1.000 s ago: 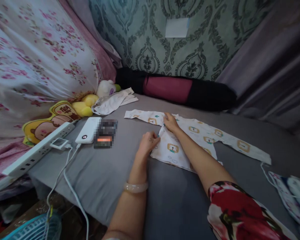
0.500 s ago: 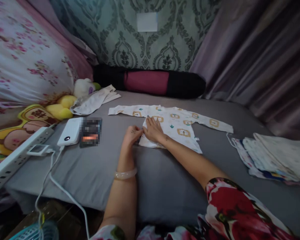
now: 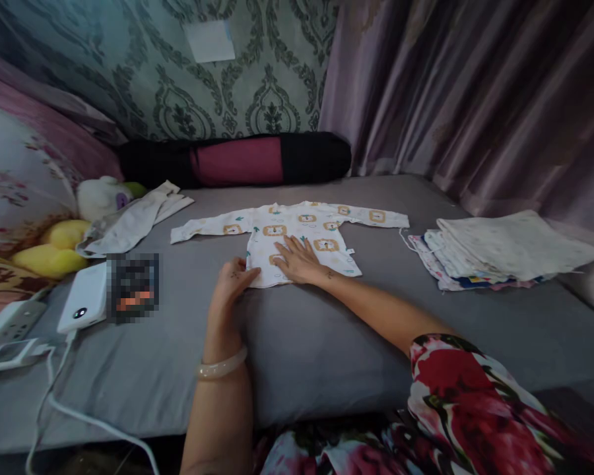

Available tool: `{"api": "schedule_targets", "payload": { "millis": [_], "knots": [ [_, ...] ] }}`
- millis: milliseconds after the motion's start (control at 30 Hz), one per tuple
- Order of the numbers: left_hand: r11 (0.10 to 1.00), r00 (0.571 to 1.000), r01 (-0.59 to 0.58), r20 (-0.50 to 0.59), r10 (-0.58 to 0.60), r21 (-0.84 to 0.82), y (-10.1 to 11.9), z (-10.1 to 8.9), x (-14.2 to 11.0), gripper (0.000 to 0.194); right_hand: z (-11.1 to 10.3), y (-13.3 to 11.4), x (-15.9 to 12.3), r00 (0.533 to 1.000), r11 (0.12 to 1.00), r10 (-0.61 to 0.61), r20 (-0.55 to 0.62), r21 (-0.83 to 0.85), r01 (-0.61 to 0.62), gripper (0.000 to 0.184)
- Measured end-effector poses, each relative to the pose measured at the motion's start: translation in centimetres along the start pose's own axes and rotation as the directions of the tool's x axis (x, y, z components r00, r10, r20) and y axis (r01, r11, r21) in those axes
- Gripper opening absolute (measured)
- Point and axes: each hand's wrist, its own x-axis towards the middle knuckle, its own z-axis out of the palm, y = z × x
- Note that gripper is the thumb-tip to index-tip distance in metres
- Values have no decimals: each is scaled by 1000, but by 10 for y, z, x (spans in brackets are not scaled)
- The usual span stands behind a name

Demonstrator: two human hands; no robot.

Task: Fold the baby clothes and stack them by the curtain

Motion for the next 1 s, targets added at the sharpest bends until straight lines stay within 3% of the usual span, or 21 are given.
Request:
{"api": "schedule_targets", "payload": {
  "millis": [267,433,767,1000],
  "knots": [
    [996,998,55,41,-52,-74,6,-5,-5,36,-14,67,9,979,978,196,-51,-58,-199,63],
    [992,994,105,11,-104,-72,12,-9,-9,38,-24,99,1,971,970,215,-109,-93,-225,59],
    [989,992,113,-49,-118,-93,14,-12,-14,35,-22,105,-53,999,996,-32,-35,-89,29,57],
    [993,992,103,-67,-107,-61,10,-13,-14,38,-25,99,-108,986,988,-142,-83,-72,136,57]
  ]
}}
